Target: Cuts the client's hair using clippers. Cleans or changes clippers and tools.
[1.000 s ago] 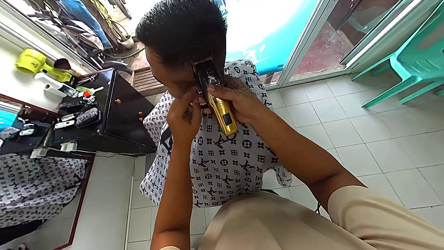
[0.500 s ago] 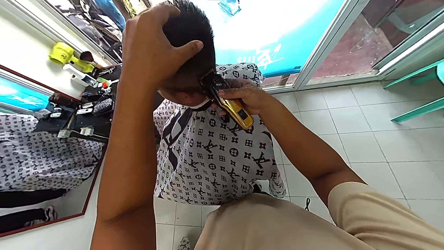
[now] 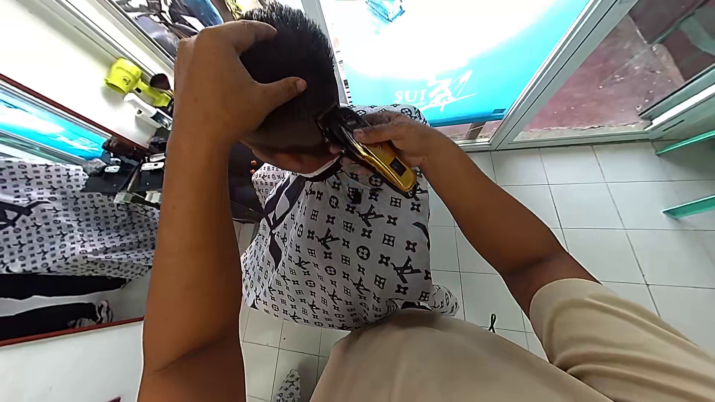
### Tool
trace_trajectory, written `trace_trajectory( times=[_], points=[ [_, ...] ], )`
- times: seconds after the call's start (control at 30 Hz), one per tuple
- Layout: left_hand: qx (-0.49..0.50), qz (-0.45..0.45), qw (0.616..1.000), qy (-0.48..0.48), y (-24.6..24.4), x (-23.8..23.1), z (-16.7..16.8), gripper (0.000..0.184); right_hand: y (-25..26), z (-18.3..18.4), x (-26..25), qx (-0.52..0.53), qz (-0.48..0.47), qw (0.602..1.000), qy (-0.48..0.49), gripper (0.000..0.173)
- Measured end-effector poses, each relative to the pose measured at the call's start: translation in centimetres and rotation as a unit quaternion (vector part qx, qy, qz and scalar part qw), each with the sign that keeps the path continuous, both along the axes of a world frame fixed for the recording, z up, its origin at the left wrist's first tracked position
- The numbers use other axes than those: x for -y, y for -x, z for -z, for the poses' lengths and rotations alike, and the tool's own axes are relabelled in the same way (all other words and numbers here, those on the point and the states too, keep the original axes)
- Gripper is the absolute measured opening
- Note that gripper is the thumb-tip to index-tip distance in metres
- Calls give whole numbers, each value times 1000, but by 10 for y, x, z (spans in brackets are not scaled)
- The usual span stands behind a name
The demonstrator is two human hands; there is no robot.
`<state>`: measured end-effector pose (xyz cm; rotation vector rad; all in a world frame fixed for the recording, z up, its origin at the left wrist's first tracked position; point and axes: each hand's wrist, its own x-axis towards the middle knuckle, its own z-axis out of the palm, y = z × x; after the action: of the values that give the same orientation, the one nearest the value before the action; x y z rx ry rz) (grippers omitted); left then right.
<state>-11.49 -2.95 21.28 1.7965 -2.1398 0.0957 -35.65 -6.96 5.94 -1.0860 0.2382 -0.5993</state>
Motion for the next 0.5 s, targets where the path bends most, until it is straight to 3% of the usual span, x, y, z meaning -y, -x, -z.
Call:
trace_trajectory(
  times=[0.5],
  points=[
    [-16,-7,1000,8,0,-1,3,70,18,12,48,-31,-66,997,39,23]
  ],
)
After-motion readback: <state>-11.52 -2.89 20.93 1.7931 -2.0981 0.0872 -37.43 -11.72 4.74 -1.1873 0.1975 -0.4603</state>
